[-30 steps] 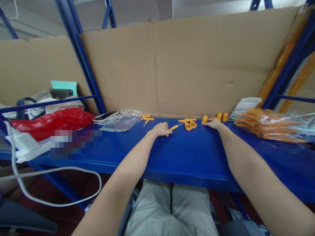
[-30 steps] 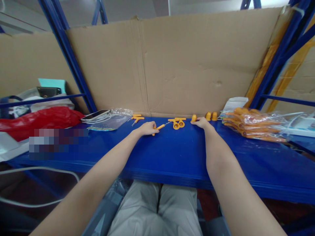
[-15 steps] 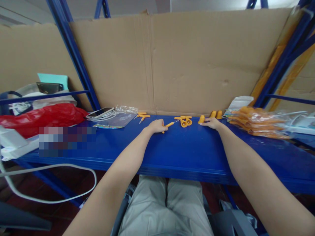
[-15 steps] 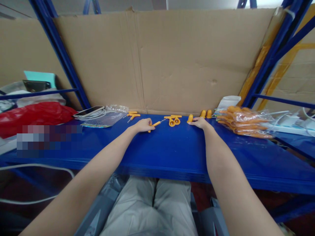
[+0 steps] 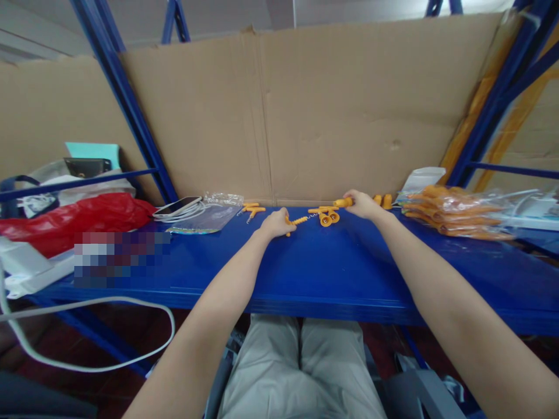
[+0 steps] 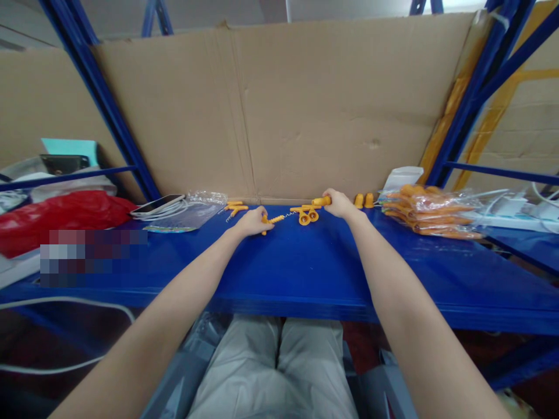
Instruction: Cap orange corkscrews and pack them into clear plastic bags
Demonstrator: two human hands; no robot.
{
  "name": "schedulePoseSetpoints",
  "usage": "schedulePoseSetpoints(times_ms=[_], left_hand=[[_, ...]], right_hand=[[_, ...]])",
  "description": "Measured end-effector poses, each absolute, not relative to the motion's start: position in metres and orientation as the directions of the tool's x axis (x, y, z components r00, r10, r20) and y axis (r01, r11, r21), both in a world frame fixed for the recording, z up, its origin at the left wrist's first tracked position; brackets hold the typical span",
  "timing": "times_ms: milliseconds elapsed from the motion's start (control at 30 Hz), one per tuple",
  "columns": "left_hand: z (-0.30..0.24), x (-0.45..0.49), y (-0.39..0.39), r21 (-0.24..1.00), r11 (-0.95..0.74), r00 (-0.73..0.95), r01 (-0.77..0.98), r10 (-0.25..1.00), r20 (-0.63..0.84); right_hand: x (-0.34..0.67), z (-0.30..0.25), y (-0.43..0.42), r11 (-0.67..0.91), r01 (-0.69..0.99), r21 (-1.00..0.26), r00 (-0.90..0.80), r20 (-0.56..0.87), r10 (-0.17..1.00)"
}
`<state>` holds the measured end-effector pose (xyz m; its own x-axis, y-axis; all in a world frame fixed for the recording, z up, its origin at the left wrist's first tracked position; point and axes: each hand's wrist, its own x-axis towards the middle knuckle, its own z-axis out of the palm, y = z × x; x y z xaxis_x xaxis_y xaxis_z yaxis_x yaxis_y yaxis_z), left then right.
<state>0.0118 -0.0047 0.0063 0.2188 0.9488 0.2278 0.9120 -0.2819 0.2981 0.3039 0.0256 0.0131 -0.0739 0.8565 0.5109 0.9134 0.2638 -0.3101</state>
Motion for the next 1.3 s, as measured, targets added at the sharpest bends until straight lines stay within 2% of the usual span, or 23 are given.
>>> schedulePoseSetpoints(times_ms=[167,333,633,900,1167,1300], left_hand=[[0.008,0.013,-0.007,0.277,-0.267,0.206,0.923,0.951,0.229],[0.006,0.012,-0.005,0.265,-0.258,0.205,0.929,0.955,0.213],[0.006,0.011,-0.004,0.238,-0.256,0.205,0.937,0.954,0.22],[0.007,0.012,-0.005,0.246,-0.226,0.186,0.943,0.967,0.176],[0.007,0.012,-0.006,0.239,-0.225,0.184,0.945,0.966,0.182],[0.008,0.013,-0.009,0.267,-0.218,0.174,0.939,0.969,0.178]], right_hand=[[0.277,0.027,0.017,0.431,0.842,-0.323,-0.221,0.522,0.824],[0.261,0.034,0.005,0.458,0.843,-0.282,-0.321,0.42,0.849],[0.263,0.03,0.006,0.449,0.866,-0.221,-0.341,0.394,0.853],[0.262,0.031,0.007,0.417,0.874,-0.249,-0.311,0.373,0.874],[0.256,0.031,0.004,0.461,0.836,-0.298,-0.344,0.371,0.862],[0.246,0.03,0.0,0.476,0.838,-0.266,-0.382,0.335,0.861]])
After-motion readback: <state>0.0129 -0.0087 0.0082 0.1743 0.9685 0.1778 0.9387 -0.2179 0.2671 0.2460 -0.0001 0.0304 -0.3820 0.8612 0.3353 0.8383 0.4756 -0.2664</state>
